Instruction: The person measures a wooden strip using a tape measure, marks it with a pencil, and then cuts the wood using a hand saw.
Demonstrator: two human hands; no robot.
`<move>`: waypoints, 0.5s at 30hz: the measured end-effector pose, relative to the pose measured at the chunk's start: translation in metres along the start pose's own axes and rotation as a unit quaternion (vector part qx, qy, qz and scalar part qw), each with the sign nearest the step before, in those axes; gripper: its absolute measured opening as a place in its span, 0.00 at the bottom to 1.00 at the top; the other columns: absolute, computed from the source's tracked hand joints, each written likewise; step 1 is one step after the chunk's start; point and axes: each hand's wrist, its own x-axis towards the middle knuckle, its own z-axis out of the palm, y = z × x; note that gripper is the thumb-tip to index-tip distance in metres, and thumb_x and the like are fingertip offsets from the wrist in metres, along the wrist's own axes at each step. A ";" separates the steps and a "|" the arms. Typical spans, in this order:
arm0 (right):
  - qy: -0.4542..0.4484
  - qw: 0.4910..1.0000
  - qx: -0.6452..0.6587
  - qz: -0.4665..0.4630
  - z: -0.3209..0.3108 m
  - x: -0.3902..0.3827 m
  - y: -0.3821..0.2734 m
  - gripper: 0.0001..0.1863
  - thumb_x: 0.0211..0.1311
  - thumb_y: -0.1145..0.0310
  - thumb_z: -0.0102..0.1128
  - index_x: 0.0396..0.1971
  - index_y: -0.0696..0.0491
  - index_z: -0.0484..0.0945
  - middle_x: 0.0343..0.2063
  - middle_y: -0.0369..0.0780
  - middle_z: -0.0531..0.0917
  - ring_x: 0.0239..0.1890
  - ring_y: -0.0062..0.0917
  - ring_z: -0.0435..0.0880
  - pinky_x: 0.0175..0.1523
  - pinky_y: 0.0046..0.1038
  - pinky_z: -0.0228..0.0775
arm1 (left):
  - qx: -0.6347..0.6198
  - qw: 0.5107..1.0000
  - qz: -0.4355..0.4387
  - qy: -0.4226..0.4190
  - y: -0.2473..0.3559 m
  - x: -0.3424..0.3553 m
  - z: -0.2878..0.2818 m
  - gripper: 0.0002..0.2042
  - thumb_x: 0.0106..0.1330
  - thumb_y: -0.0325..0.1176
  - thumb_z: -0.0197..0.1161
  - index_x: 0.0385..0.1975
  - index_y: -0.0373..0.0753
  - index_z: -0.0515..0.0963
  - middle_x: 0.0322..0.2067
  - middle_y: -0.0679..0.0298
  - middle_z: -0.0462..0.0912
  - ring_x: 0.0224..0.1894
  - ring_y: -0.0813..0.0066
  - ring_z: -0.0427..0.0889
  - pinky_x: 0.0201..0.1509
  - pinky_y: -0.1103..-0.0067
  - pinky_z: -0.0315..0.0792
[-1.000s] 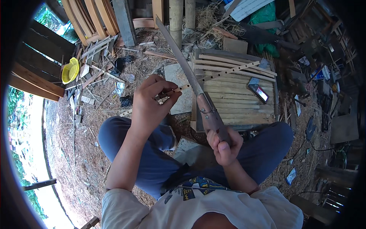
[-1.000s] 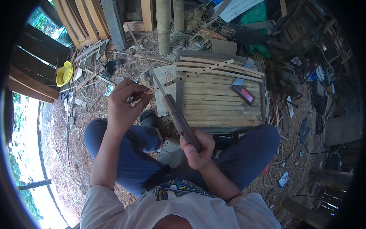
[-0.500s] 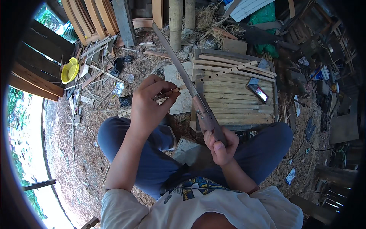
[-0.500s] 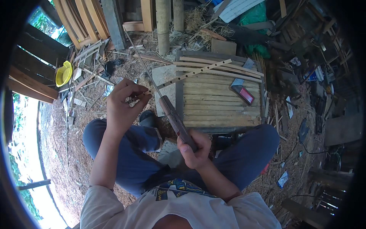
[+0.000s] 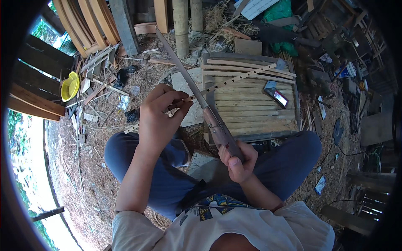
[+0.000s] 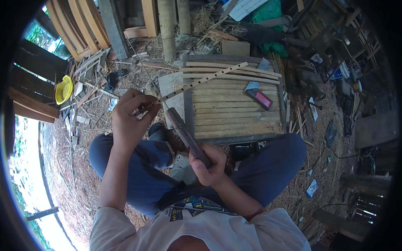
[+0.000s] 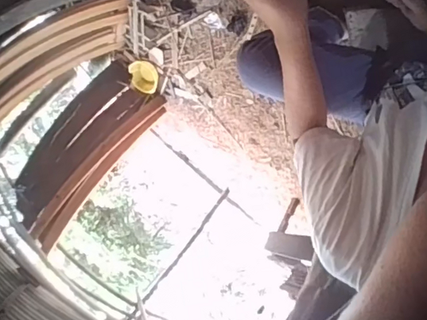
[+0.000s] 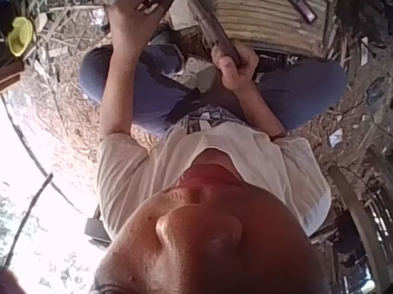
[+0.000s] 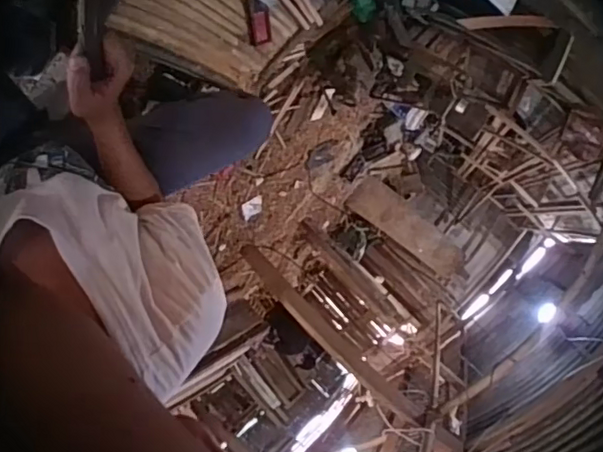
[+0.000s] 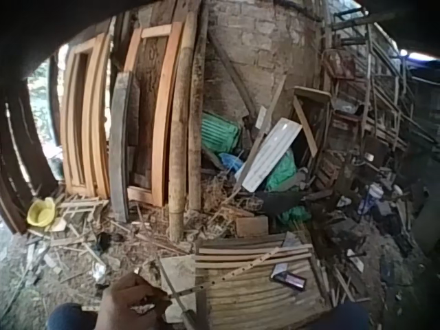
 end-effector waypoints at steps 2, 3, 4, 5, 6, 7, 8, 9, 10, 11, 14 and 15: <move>0.007 1.000 -0.012 0.002 -0.009 -0.004 0.000 0.21 0.72 0.57 0.65 0.27 0.59 0.75 0.20 0.37 0.77 0.20 0.21 0.73 0.28 0.26 0.63 | -0.009 1.000 0.006 -0.008 0.003 0.003 0.007 0.09 0.58 0.20 0.78 0.37 0.34 0.89 0.33 0.63 0.83 0.34 0.75 0.86 0.40 0.79 0.81; 0.009 1.000 -0.022 0.004 -0.014 -0.007 0.000 0.17 0.70 0.60 0.64 0.28 0.59 0.78 0.21 0.36 0.79 0.21 0.19 0.77 0.29 0.24 0.67 | -0.017 1.000 0.009 -0.011 0.004 0.005 0.011 0.09 0.58 0.19 0.78 0.37 0.34 0.89 0.33 0.63 0.83 0.34 0.75 0.87 0.40 0.79 0.82; 0.017 0.999 -0.027 0.003 -0.017 -0.009 -0.001 0.17 0.70 0.60 0.64 0.28 0.59 0.78 0.21 0.36 0.79 0.21 0.19 0.77 0.29 0.24 0.67 | -0.022 1.000 0.013 -0.017 0.007 0.007 0.016 0.09 0.58 0.19 0.78 0.37 0.34 0.89 0.33 0.63 0.83 0.34 0.75 0.87 0.40 0.79 0.82; 0.029 0.999 -0.026 0.008 -0.020 -0.012 -0.002 0.17 0.70 0.60 0.64 0.28 0.59 0.78 0.21 0.36 0.80 0.22 0.19 0.78 0.29 0.24 0.67 | -0.014 0.999 0.022 -0.025 0.010 0.009 0.021 0.09 0.57 0.19 0.78 0.37 0.34 0.89 0.33 0.63 0.83 0.34 0.75 0.87 0.40 0.79 0.82; 0.042 0.999 -0.025 0.012 -0.023 -0.014 -0.003 0.17 0.70 0.60 0.64 0.28 0.59 0.78 0.22 0.36 0.80 0.22 0.19 0.78 0.29 0.24 0.68 | -0.007 0.999 0.032 -0.032 0.013 0.011 0.026 0.09 0.57 0.19 0.78 0.37 0.33 0.89 0.33 0.63 0.83 0.34 0.74 0.87 0.41 0.79 0.83; 0.051 0.998 -0.030 0.010 -0.027 -0.016 -0.005 0.17 0.70 0.60 0.64 0.28 0.59 0.78 0.22 0.36 0.80 0.22 0.19 0.78 0.29 0.24 0.68 | -0.013 0.998 0.037 -0.039 0.015 0.013 0.032 0.09 0.57 0.19 0.78 0.37 0.33 0.89 0.33 0.63 0.83 0.34 0.74 0.87 0.41 0.79 0.83; 0.053 0.998 -0.038 0.007 -0.031 -0.018 -0.006 0.17 0.71 0.60 0.64 0.28 0.59 0.78 0.22 0.36 0.80 0.23 0.19 0.78 0.30 0.24 0.68 | -0.008 0.998 0.048 -0.046 0.018 0.015 0.038 0.09 0.57 0.19 0.78 0.37 0.33 0.89 0.32 0.62 0.83 0.34 0.73 0.87 0.40 0.78 0.82; 0.055 0.997 -0.046 0.004 -0.034 -0.020 -0.008 0.17 0.71 0.60 0.63 0.28 0.58 0.78 0.22 0.36 0.80 0.23 0.19 0.78 0.30 0.23 0.67 | -0.004 0.997 0.059 -0.053 0.021 0.016 0.045 0.09 0.56 0.18 0.78 0.36 0.32 0.88 0.32 0.61 0.82 0.33 0.72 0.87 0.39 0.78 0.82; 0.066 0.996 -0.052 0.001 -0.038 -0.022 -0.010 0.17 0.71 0.60 0.63 0.28 0.58 0.78 0.22 0.36 0.80 0.23 0.19 0.78 0.30 0.23 0.67 | -0.011 0.996 0.066 -0.062 0.024 0.018 0.052 0.09 0.56 0.18 0.78 0.36 0.32 0.88 0.32 0.61 0.82 0.33 0.72 0.87 0.39 0.78 0.82; 0.078 0.996 -0.051 0.009 -0.041 -0.023 -0.013 0.16 0.71 0.60 0.63 0.29 0.58 0.78 0.23 0.36 0.80 0.23 0.18 0.77 0.30 0.23 0.67 | -0.003 0.995 0.075 -0.069 0.029 0.020 0.059 0.08 0.56 0.19 0.77 0.35 0.32 0.88 0.32 0.61 0.82 0.33 0.71 0.86 0.39 0.77 0.81; 0.122 0.991 -0.044 0.027 -0.050 -0.027 -0.022 0.15 0.72 0.61 0.63 0.31 0.58 0.78 0.24 0.35 0.80 0.24 0.17 0.76 0.31 0.23 0.67 | -0.007 0.992 0.088 -0.091 0.038 0.023 0.081 0.08 0.56 0.19 0.77 0.35 0.31 0.87 0.31 0.59 0.81 0.32 0.67 0.86 0.38 0.74 0.79; 0.142 0.989 -0.034 0.039 -0.054 -0.028 -0.025 0.14 0.72 0.62 0.63 0.31 0.58 0.77 0.24 0.35 0.80 0.25 0.16 0.75 0.32 0.23 0.67 | -0.011 0.992 0.085 -0.097 0.041 0.024 0.089 0.08 0.56 0.19 0.77 0.35 0.31 0.86 0.31 0.59 0.81 0.32 0.66 0.85 0.38 0.73 0.79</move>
